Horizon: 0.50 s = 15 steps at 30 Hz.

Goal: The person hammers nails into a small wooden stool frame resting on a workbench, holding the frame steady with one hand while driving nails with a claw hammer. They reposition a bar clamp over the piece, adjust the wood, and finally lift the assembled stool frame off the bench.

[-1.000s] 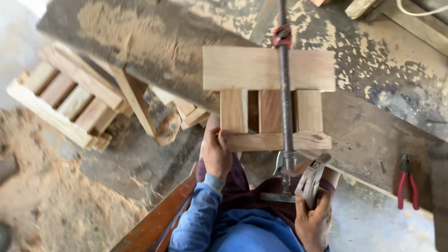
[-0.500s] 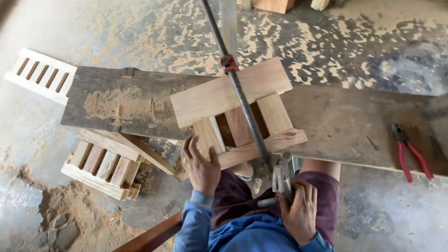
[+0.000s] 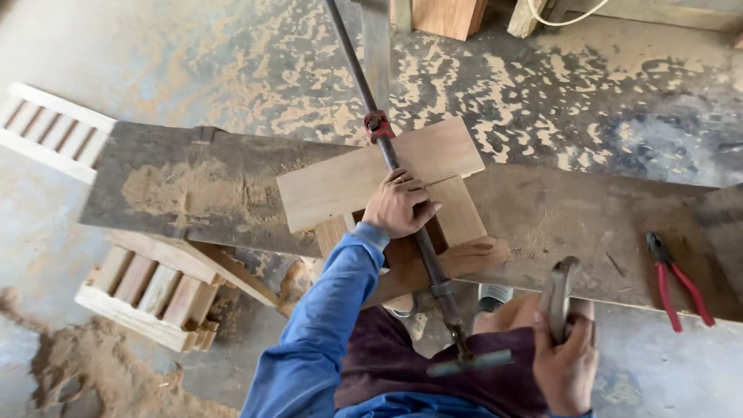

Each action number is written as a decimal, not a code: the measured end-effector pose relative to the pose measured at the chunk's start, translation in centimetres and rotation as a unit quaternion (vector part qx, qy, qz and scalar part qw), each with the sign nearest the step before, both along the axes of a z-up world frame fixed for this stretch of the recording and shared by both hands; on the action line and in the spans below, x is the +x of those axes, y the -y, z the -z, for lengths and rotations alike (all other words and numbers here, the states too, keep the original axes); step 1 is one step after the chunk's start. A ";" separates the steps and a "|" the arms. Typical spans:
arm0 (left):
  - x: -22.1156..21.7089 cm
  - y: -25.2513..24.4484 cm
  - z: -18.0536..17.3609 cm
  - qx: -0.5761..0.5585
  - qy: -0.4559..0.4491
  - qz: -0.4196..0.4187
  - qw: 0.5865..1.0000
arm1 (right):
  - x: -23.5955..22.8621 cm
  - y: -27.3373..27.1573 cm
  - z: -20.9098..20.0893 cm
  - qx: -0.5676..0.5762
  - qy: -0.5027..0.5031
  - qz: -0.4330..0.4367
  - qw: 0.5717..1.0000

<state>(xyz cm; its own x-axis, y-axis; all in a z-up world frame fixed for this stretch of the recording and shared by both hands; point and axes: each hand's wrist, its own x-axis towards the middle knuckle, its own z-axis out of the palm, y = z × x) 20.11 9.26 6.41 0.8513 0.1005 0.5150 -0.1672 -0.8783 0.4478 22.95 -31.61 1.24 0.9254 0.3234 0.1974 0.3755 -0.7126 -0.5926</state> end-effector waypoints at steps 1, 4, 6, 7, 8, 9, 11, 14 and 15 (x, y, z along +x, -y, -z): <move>0.3 -0.3 0.0 -0.009 0.003 0.001 1.000 | 0.8 -0.3 -0.1 -0.009 0.003 0.001 1.000; 0.1 -0.6 0.6 -0.011 0.003 0.002 1.000 | 2.7 -1.1 -1.0 -0.098 0.064 0.000 0.993; 0.2 -0.8 1.4 -0.017 0.012 0.012 1.000 | 2.6 -1.7 -1.8 -0.181 0.187 -0.027 0.965; 0.4 -0.4 1.5 -0.024 0.014 0.015 0.999 | 0.9 -0.8 -1.8 -0.189 0.189 -0.025 0.963; 0.4 -0.6 1.4 -0.028 0.007 0.015 0.999 | -0.4 -0.5 -1.4 -0.109 0.143 0.049 0.982; 0.4 -0.9 1.4 -0.033 -0.001 0.015 0.999 | -1.7 -0.3 -1.0 -0.029 0.095 0.121 0.988; 0.8 -1.0 1.7 -0.039 0.019 -0.003 0.999 | -2.5 1.7 5.4 0.063 -0.053 0.179 0.980; 0.4 -0.8 1.9 -0.042 0.013 -0.025 0.999 | -3.9 3.4 13.2 0.203 -0.424 0.293 0.832; 0.5 -0.6 1.7 -0.034 -0.002 -0.025 0.999 | -4.5 3.6 15.6 0.261 -0.608 0.333 0.671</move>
